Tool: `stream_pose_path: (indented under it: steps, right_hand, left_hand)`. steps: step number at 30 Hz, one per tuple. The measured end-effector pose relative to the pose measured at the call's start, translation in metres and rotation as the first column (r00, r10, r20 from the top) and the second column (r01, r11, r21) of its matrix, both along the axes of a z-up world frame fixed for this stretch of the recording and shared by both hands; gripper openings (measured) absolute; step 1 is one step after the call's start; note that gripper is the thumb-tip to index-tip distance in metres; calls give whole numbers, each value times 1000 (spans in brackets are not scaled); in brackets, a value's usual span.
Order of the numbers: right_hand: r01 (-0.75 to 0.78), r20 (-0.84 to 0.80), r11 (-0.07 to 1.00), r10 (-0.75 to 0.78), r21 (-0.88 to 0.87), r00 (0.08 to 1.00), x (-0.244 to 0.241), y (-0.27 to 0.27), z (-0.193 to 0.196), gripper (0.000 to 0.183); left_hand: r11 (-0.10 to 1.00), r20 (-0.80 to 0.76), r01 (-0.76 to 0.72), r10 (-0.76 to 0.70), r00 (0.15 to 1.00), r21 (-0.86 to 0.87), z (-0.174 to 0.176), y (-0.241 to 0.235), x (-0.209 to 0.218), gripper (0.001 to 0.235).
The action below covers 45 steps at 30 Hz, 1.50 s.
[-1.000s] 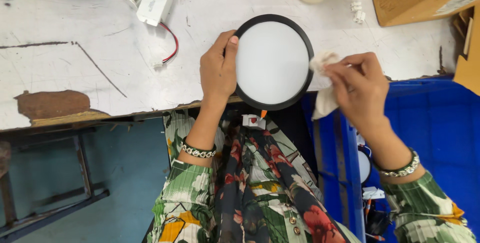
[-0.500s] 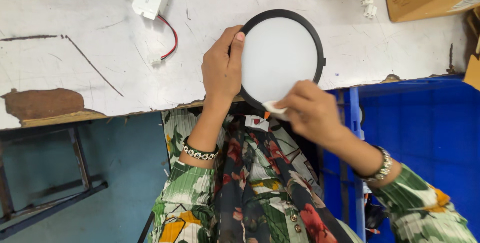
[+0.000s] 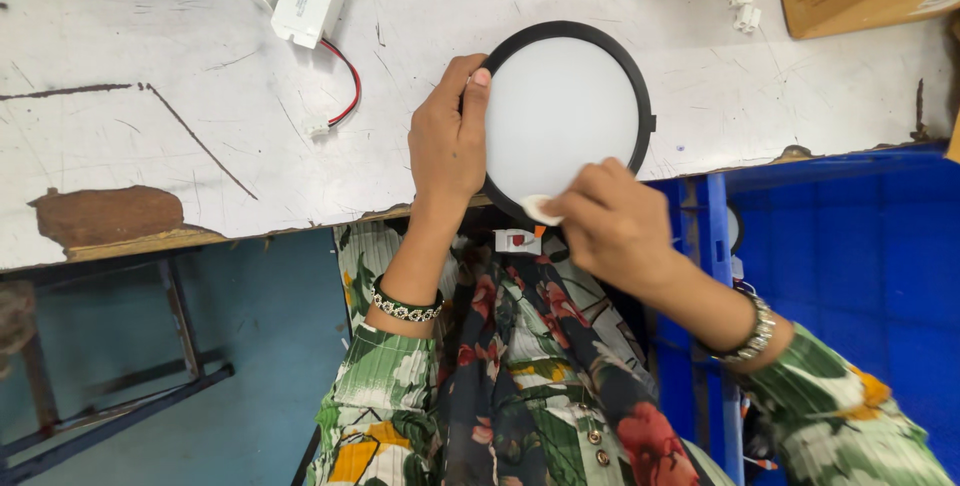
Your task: The person wipes the white surfaces of round LED light fixtures with a cloth, places them into a blue bin, and connects small plastic wiring components.
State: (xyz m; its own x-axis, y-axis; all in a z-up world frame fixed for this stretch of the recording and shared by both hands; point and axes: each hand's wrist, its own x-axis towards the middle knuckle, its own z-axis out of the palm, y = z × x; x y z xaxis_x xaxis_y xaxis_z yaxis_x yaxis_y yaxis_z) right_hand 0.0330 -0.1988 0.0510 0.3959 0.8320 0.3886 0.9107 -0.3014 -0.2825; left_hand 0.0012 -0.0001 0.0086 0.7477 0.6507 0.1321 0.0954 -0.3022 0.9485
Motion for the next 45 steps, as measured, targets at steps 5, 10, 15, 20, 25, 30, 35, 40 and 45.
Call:
stream_pose_path:
  steps: [5,10,15,20,25,30,35,40,45]
  right_hand:
    - [-48,-11,998,49,26,999,1,2,-1,23]
    - [25,19,1000,-25,-11,1000,11,-43,1,24]
    - [275,58,957,-271,-95,961,45,-65,5,24]
    - [159,-47,983,-164,-88,985,31,-48,4,26]
    - [-283,27,959,283,-4,959,3,13,-6,22]
    - [-216,-20,972,219,87,976,11,67,-3,21]
    - [-189,19,972,188,143,982,6,65,-6,20]
    - [14,79,970,-34,242,996,34,68,-7,19]
    - [99,140,952,-144,291,980,53,82,-4,13]
  left_hand:
    - [1000,-18,16,-16,1000,-15,2,1,-2,36]
    - [999,-24,22,-23,999,-25,0,2,-1,35]
    - [997,-90,25,-32,995,-76,2,3,-1,34]
    - [992,52,76,-71,996,-99,-2,5,-3,37]
    - [992,49,84,-79,996,-97,-4,10,-3,41]
    - [980,138,121,-99,985,-156,-6,21,-1,46]
    - [971,164,164,-135,977,-177,-13,21,-1,51]
    - [953,217,215,-167,962,-216,-14,19,-3,53]
    - [985,64,48,-38,997,-165,-13,12,-3,57]
